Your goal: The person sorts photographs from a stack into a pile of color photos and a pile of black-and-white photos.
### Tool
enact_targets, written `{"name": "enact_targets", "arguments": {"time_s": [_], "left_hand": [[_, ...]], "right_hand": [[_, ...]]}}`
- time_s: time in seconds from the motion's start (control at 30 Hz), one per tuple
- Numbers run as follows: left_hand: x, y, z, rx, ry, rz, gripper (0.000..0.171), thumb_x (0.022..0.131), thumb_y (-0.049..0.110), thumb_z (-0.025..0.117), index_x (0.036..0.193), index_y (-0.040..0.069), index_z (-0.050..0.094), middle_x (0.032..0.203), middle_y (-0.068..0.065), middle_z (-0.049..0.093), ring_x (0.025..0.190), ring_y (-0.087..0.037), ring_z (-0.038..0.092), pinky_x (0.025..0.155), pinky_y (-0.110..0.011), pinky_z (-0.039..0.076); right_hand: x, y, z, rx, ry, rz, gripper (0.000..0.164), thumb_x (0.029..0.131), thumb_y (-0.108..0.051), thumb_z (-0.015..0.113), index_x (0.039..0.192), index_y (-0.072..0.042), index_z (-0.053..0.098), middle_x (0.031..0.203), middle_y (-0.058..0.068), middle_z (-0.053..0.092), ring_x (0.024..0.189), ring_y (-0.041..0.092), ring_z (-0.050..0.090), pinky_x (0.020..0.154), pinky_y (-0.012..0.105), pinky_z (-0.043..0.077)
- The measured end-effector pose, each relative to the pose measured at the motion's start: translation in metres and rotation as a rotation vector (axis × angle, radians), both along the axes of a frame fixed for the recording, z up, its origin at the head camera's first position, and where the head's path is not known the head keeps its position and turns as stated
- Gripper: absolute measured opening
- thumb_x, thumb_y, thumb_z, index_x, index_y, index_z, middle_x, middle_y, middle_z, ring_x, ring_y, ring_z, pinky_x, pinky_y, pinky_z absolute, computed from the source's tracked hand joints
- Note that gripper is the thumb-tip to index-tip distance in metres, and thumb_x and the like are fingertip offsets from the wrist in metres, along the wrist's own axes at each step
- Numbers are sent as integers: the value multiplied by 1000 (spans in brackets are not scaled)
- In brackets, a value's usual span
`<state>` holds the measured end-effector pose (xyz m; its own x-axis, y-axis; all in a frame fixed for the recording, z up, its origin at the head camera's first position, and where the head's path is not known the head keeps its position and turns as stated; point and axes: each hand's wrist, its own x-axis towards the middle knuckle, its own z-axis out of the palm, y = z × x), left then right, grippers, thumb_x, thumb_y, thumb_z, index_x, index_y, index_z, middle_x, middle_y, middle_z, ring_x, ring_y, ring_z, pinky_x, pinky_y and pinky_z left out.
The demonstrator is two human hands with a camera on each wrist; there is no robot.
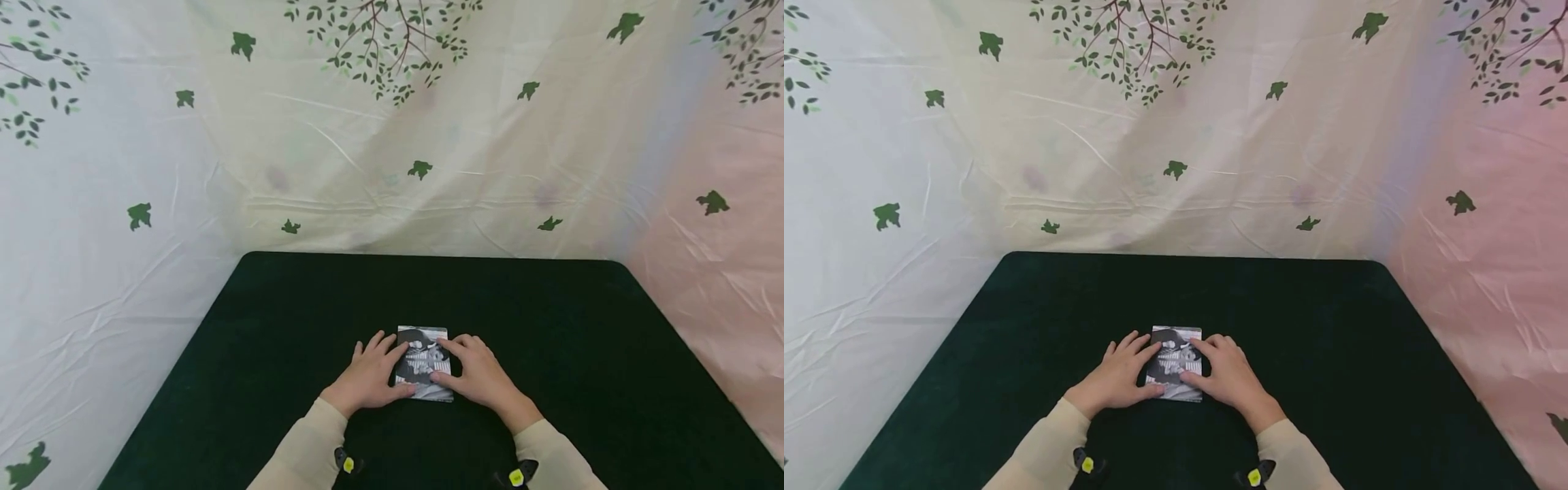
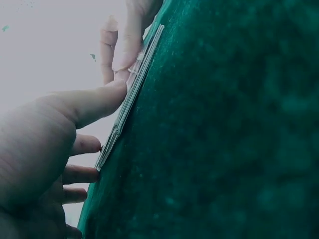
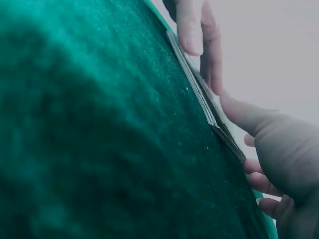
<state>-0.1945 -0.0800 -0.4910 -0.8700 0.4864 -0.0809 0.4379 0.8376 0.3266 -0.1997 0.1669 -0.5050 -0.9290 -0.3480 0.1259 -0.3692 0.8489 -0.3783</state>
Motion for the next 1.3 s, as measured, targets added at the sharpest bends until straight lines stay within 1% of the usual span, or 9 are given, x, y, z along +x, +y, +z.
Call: {"name": "enact_targets", "arguments": {"time_s": [0.13, 0.27, 0.37, 0.53, 0.7, 0.8, 0.93, 1.07, 1.3], "left_hand": [[-2, -2, 0, -6, 2, -13, 82, 83, 66, 57, 149, 23, 35, 156, -8, 25, 144, -34, 14, 105, -67, 18], [-4, -3, 1, -9, 5, -16, 82, 83, 66, 58, 149, 23, 35, 157, -7, 25, 144, -34, 14, 105, -67, 18], [-6, -4, 0, -12, 8, -17, 82, 83, 66, 57, 149, 23, 35, 157, -7, 25, 144, -33, 14, 106, -66, 18], [-7, -5, -1, -12, -3, -18, 83, 82, 67, 57, 149, 24, 35, 157, -7, 24, 144, -33, 14, 106, -66, 18], [-8, -5, 0, -6, -21, -18, 83, 82, 68, 58, 150, 25, 34, 157, -6, 23, 145, -33, 13, 106, -66, 17], [-10, -5, 0, -5, -23, -19, 83, 82, 67, 58, 150, 25, 34, 157, -6, 23, 145, -33, 13, 106, -66, 17], [-11, -6, 0, -8, -17, -26, 83, 82, 66, 58, 150, 25, 34, 157, -6, 22, 145, -33, 13, 106, -66, 18], [-10, -6, 1, -2, -9, -30, 82, 83, 65, 59, 150, 24, 34, 157, -7, 23, 144, -33, 14, 106, -66, 19], [-11, -7, 0, 5, 14, -36, 83, 83, 64, 61, 150, 23, 34, 157, -7, 22, 145, -33, 14, 106, -64, 20]], "right_hand": [[-1, -3, -1, -4, 21, 4, 69, 76, -61, 70, 133, -23, 58, 116, 2, 54, 104, 20, 49, 89, 43, 43], [-3, -5, 0, -8, 20, -13, 69, 75, -60, 73, 132, -24, 59, 116, 2, 53, 102, 19, 48, 87, 41, 44], [-3, -6, 0, -22, 1, -32, 70, 73, -59, 74, 131, -24, 59, 114, 2, 54, 101, 19, 49, 86, 41, 45], [-5, -8, 0, -51, -57, -74, 73, 71, -58, 77, 133, -24, 58, 108, -1, 54, 95, 17, 50, 82, 38, 45], [-6, -9, 0, -104, -98, -112, 79, 70, -54, 80, 136, -20, 54, 106, -3, 57, 94, 17, 52, 81, 38, 47], [-7, -10, -1, -137, -118, -133, 85, 69, -52, 81, 140, -17, 49, 104, -3, 56, 91, 15, 51, 78, 36, 46], [-7, -12, -1, -151, -132, -155, 91, 69, -50, 82, 142, -12, 45, 100, -4, 54, 87, 14, 49, 74, 33, 45], [-7, -12, -1, -155, -134, -165, 90, 69, -48, 83, 142, -11, 45, 100, -4, 54, 88, 15, 50, 75, 33, 45], [-8, -14, 1, -187, -138, -175, 86, 71, -45, 83, 142, -13, 46, 100, -4, 53, 89, 15, 49, 74, 33, 44]]}}
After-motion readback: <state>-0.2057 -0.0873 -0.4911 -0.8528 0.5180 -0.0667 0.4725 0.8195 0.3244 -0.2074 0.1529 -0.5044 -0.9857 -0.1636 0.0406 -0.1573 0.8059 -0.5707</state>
